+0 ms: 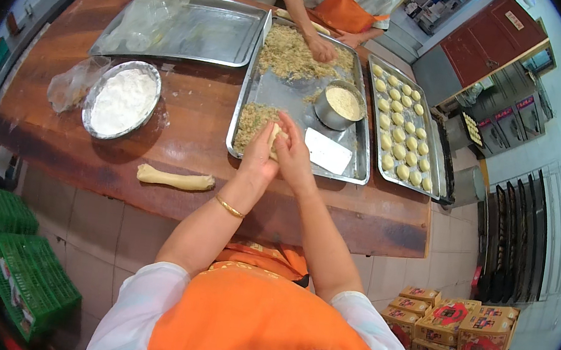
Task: The person pinches off small pieces of dough from a roll, flattens them, adds a scoop of filling from a metal tray, and rolls the dough into balls.
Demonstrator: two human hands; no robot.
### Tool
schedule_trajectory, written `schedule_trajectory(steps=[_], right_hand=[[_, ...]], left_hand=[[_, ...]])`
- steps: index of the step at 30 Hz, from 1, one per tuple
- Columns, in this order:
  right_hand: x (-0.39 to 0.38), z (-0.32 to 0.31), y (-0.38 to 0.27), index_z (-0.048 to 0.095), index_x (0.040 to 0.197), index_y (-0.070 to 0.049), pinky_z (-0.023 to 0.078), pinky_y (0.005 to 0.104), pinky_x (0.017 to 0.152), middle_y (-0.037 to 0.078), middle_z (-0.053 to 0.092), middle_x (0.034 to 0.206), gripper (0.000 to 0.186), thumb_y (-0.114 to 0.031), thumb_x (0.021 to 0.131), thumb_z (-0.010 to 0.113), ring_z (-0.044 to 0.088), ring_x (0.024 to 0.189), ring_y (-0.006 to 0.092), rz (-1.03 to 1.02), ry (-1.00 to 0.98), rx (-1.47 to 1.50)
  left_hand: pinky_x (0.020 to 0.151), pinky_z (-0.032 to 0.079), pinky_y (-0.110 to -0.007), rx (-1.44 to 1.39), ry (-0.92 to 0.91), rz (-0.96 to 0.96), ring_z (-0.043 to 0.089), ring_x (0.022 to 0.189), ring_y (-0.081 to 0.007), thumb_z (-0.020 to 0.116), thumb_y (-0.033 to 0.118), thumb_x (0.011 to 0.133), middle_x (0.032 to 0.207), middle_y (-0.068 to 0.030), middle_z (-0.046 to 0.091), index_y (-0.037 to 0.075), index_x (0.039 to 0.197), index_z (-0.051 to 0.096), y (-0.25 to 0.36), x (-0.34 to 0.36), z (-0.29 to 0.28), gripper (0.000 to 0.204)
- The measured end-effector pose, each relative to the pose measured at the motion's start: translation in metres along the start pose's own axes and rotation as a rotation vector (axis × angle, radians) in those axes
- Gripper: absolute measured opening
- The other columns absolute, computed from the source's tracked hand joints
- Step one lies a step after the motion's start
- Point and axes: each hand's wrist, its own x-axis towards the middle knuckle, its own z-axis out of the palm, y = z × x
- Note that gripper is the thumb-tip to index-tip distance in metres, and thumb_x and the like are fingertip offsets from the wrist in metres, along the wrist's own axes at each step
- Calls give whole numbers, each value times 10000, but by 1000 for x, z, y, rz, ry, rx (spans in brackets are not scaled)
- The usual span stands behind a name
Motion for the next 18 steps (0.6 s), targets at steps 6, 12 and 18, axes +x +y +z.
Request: schedule_trajectory(steps=[6, 12, 18], right_hand=[[-2, 9, 2, 494, 1451, -69, 469, 360, 1038, 130, 587, 1345, 470, -15, 986, 458, 580, 1210, 257, -11, 53, 183], [-6, -10, -33, 437, 1484, -72, 377, 355, 1130, 105, 512, 1439, 541, 4, 951, 491, 495, 1322, 216, 185, -54, 912], [-21, 20, -11, 552, 1366, -39, 334, 357, 1152, 95, 549, 1390, 472, 18, 901, 498, 477, 1330, 215, -177, 35, 133]], left_hand=[[1016, 495, -364, -22, -4, -20, 595, 1153, -224, 468, 278, 1079, 1284, -78, 589, 45, 1374, 505, 8, -13, 8, 378], [950, 521, -349, 188, -353, 63, 608, 1099, -181, 516, 283, 1053, 1198, -66, 611, 44, 1288, 546, 28, -49, 14, 337], [785, 527, -289, 245, -331, 230, 616, 939, -133, 527, 220, 1027, 1016, -33, 614, 52, 1111, 601, 12, -30, -8, 202]])
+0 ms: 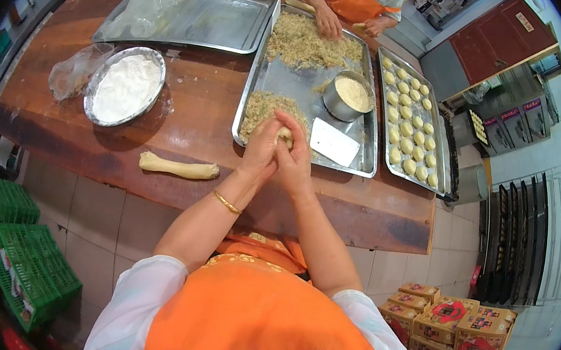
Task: The person pinches off small pieces of dough from a roll, flattens them, adds a scoop of filling from a metal tray, and rolls the dough into balls.
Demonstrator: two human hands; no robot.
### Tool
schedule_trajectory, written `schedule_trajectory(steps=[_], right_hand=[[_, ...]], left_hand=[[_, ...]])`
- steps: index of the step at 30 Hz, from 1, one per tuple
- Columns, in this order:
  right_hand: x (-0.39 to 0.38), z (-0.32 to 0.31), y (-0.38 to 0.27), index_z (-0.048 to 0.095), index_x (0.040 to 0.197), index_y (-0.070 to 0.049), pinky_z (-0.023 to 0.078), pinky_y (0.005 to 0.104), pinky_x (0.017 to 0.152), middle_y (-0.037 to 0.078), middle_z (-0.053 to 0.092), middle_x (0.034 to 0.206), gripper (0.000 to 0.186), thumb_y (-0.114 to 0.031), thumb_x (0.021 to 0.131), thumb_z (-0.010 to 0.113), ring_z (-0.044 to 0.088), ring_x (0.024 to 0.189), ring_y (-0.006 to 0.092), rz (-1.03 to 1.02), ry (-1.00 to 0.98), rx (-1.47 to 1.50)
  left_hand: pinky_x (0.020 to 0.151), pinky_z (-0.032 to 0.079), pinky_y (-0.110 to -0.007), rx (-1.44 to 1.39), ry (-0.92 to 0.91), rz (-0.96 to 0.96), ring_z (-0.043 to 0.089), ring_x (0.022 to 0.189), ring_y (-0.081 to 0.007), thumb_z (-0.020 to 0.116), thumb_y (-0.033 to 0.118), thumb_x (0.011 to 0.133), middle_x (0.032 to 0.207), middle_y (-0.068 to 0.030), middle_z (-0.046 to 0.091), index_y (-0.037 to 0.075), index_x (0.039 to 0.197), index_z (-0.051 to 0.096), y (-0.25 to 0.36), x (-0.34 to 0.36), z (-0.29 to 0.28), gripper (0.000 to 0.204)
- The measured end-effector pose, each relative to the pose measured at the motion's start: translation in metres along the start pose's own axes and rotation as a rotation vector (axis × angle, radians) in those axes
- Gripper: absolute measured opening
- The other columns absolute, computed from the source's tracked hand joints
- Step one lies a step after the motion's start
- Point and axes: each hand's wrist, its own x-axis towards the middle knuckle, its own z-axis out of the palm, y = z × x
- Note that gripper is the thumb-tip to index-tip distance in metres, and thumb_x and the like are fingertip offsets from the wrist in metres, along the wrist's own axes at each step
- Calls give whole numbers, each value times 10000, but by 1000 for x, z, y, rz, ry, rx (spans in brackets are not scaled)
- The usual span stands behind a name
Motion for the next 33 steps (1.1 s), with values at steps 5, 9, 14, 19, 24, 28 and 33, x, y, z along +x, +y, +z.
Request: schedule_trajectory(steps=[5, 9, 14, 19, 24, 28, 33], right_hand=[[4, -8, 2, 556, 1385, -45, 399, 336, 1101, 93, 560, 1378, 535, 13, 853, 531, 503, 1300, 201, 190, 42, 373], [11, -17, -19, 506, 1441, -64, 439, 319, 1061, 85, 541, 1406, 601, -15, 844, 540, 519, 1286, 200, 331, 21, 622], [6, -25, -30, 436, 1476, -63, 342, 365, 1140, 119, 441, 1505, 665, -101, 833, 601, 409, 1398, 246, 268, -240, 279], [9, -38, -53, 467, 1439, -73, 288, 476, 1181, 146, 449, 1519, 690, -271, 830, 723, 304, 1489, 343, -123, -271, -357], [18, -47, -56, 640, 1236, -35, 343, 481, 1148, 135, 661, 1301, 510, -375, 865, 720, 458, 1393, 388, -372, -193, -511], [11, -30, -55, 698, 1097, -22, 349, 480, 1137, 123, 713, 1204, 391, -376, 944, 635, 583, 1269, 374, -318, -5, -358], [4, -54, -35, 706, 1091, -32, 334, 479, 1146, 111, 709, 1222, 407, -404, 988, 576, 589, 1272, 332, -149, 45, -116]], left_hand=[[741, 521, -278, -80, -42, -158, 613, 914, -129, 471, 241, 1047, 1005, -35, 623, 57, 1149, 578, 10, 0, 3, 236], [612, 517, -217, -103, -349, -245, 632, 854, -100, 409, 308, 1077, 1025, -26, 630, 84, 1203, 570, 27, -7, -8, 304], [559, 511, -190, 88, -112, -208, 624, 783, -72, 561, 298, 1038, 959, 23, 623, 131, 1186, 575, 26, -17, 1, 224], [822, 565, -265, 9, -147, -219, 641, 1002, -115, 524, 393, 1049, 1159, -24, 618, 83, 1350, 510, 29, -22, 15, 432], [836, 547, -279, 122, -263, -271, 623, 1044, -139, 466, 444, 1063, 1159, -32, 612, 67, 1347, 504, 33, -31, 34, 474], [840, 529, -270, 270, -243, -158, 608, 1067, -129, 431, 470, 1069, 1196, -27, 596, 60, 1404, 449, 25, -35, 36, 530], [581, 413, -193, 185, -205, -250, 540, 755, -36, 434, 396, 1075, 943, 36, 583, 108, 1277, 537, 26, -48, 64, 366]])
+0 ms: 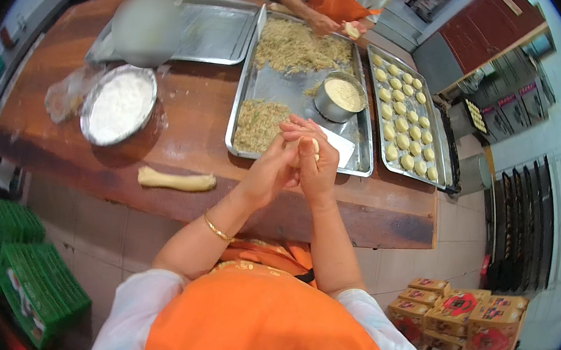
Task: The person pinches off small pieces of dough from a roll, flattens them, adds a scoop of filling from a metal tray, and rolls the dough into balls.
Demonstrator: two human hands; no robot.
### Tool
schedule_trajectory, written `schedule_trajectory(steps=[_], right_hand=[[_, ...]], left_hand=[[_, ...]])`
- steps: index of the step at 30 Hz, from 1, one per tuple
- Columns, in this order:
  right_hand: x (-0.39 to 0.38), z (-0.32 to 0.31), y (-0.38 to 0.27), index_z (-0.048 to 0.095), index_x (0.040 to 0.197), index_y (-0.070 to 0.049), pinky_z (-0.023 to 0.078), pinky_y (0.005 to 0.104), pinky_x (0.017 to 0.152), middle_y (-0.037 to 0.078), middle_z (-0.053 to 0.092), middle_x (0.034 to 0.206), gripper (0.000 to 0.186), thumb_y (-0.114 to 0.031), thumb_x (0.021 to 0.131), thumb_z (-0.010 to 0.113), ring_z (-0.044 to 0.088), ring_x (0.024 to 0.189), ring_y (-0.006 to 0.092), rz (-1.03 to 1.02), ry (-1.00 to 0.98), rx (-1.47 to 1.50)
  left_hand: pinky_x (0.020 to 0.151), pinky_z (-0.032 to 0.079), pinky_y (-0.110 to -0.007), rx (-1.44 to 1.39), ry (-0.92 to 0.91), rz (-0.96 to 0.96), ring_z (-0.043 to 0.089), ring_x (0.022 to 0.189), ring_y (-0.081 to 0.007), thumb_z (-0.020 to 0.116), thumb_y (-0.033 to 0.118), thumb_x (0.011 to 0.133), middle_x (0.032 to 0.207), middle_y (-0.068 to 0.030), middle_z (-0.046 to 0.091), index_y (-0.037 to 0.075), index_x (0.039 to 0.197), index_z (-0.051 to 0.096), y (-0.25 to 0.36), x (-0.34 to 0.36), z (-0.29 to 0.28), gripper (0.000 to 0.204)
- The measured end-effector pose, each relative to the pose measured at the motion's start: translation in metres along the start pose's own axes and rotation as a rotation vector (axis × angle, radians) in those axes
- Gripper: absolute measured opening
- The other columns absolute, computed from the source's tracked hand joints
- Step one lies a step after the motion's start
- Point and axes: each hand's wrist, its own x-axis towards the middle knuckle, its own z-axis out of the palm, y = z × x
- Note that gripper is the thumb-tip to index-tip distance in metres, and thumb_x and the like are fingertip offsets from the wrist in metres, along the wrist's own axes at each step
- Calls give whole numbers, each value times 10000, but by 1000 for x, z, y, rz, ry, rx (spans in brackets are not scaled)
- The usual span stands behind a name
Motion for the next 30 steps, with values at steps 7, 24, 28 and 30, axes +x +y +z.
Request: schedule_trajectory(steps=[7, 24, 28, 30], right_hand=[[5, 16, -22, 727, 1020, -67, 381, 456, 1125, 119, 710, 1185, 326, -370, 964, 620, 573, 1275, 317, -120, -97, -34], [-14, -10, 0, 765, 1049, -102, 363, 470, 1128, 95, 747, 1094, 423, -443, 1017, 516, 644, 1152, 310, 28, 66, 212], [-14, -5, -20, 763, 1115, -115, 311, 465, 1163, 119, 729, 1157, 458, -485, 1012, 513, 566, 1280, 317, -167, 235, 74], [-17, -6, -18, 747, 1169, -132, 267, 469, 1187, 124, 683, 1272, 463, -492, 1021, 497, 500, 1353, 324, -157, 156, 27]], left_hand=[[485, 329, -179, 194, 85, 104, 470, 597, -19, 460, 488, 1053, 823, 71, 552, 186, 1132, 561, -9, -3, -32, 328], [545, 357, -215, 299, 98, 0, 480, 663, -46, 399, 580, 1046, 836, 82, 543, 175, 1296, 510, -26, 0, -1, 489], [564, 373, -222, 287, -76, 11, 508, 713, -50, 385, 604, 1040, 903, 74, 569, 167, 1327, 496, -25, -1, -25, 534], [561, 366, -213, 336, 22, 64, 509, 700, -50, 393, 605, 1037, 904, 68, 567, 149, 1316, 495, -35, 0, -30, 544]])
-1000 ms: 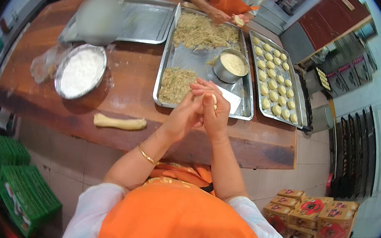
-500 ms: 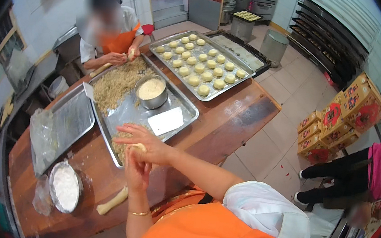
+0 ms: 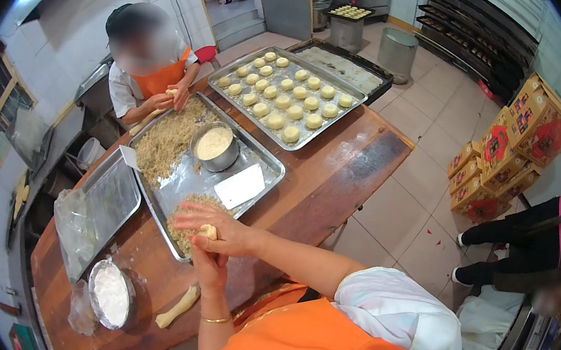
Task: The person pinches off small pieces of dough from a roll, flattens them, adds a scoop of filling from a metal tray, and rolls the dough into balls.
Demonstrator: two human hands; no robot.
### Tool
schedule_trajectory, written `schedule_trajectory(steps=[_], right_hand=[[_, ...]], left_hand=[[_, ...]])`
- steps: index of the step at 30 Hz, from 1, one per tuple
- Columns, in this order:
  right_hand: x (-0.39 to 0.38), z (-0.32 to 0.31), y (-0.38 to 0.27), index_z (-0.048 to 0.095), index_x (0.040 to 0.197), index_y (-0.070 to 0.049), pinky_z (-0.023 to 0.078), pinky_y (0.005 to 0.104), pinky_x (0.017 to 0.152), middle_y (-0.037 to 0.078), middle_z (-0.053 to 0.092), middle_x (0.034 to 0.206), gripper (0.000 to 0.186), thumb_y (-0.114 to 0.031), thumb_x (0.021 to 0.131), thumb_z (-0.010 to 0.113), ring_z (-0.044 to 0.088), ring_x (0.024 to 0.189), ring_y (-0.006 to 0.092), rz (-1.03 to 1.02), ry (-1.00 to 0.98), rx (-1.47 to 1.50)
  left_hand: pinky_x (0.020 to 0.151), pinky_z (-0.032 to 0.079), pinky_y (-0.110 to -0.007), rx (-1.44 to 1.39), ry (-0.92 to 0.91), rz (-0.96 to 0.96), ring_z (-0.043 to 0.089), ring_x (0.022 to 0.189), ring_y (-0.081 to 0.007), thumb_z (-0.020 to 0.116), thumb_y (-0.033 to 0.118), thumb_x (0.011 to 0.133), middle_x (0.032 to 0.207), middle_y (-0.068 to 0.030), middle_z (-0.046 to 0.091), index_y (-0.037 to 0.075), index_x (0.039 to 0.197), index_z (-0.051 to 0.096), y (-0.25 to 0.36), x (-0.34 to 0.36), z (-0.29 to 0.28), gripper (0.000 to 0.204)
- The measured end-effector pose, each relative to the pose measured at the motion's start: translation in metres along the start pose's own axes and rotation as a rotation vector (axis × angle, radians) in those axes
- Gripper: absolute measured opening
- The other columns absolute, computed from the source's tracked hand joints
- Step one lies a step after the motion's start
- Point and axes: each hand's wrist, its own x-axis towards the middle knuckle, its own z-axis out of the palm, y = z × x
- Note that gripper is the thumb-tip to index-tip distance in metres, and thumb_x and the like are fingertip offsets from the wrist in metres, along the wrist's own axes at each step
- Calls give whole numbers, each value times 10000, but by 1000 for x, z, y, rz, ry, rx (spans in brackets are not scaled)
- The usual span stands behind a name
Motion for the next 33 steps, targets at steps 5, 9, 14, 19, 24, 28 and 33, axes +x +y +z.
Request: schedule_trajectory(steps=[5, 9, 14, 19, 24, 28, 33], right_hand=[[-8, -23, 32, 671, 1305, -146, 186, 498, 1214, 141, 541, 1464, 462, -462, 1019, 492, 326, 1478, 324, 322, -303, 349], [-3, -7, 3, 734, 1163, -106, 262, 468, 1184, 106, 673, 1273, 425, -431, 1041, 488, 478, 1368, 308, 78, -3, 121], [-7, -15, 6, 757, 1104, -81, 301, 439, 1167, 98, 711, 1220, 477, -462, 1047, 475, 526, 1332, 289, 180, -148, 244], [-11, -14, 12, 751, 1150, -110, 249, 438, 1200, 102, 674, 1289, 535, -539, 1034, 453, 473, 1380, 297, 264, 39, 447], [-1, -21, 17, 672, 1299, -104, 163, 460, 1226, 125, 517, 1473, 554, -530, 1044, 424, 330, 1470, 312, 197, -305, 319], [-9, -19, 35, 664, 1297, -74, 167, 468, 1225, 137, 502, 1490, 583, -530, 1050, 399, 308, 1479, 309, 294, -271, 518], [3, -8, -13, 723, 1124, -47, 291, 480, 1188, 131, 672, 1286, 560, -538, 1024, 474, 482, 1371, 306, 157, -61, 299]], left_hand=[[528, 363, -228, 167, 34, -4, 514, 690, -59, 362, 578, 1055, 907, 49, 565, 145, 1247, 516, 12, 0, 36, 498], [533, 407, -239, 136, -29, -83, 522, 645, -66, 427, 607, 1025, 910, 46, 593, 175, 1365, 501, 10, -1, 5, 555], [462, 297, -216, 174, 16, -6, 438, 557, -46, 446, 594, 1025, 809, 65, 541, 183, 1197, 549, 4, -1, 13, 458], [444, 233, -203, 270, -18, 30, 409, 534, -45, 403, 676, 1000, 772, 66, 528, 183, 1157, 557, 19, -8, 44, 539], [446, 279, -203, 178, -90, -96, 388, 513, -45, 362, 525, 1071, 838, 3, 536, 89, 1333, 419, 1, 2, -15, 511], [452, 284, -201, 216, -1, 112, 394, 513, -41, 357, 487, 1082, 811, 19, 538, 97, 1322, 462, 5, -6, 31, 470], [504, 325, -228, 246, -38, 91, 428, 560, -67, 323, 504, 1083, 743, 29, 520, 78, 1227, 546, 5, -11, 6, 502]])
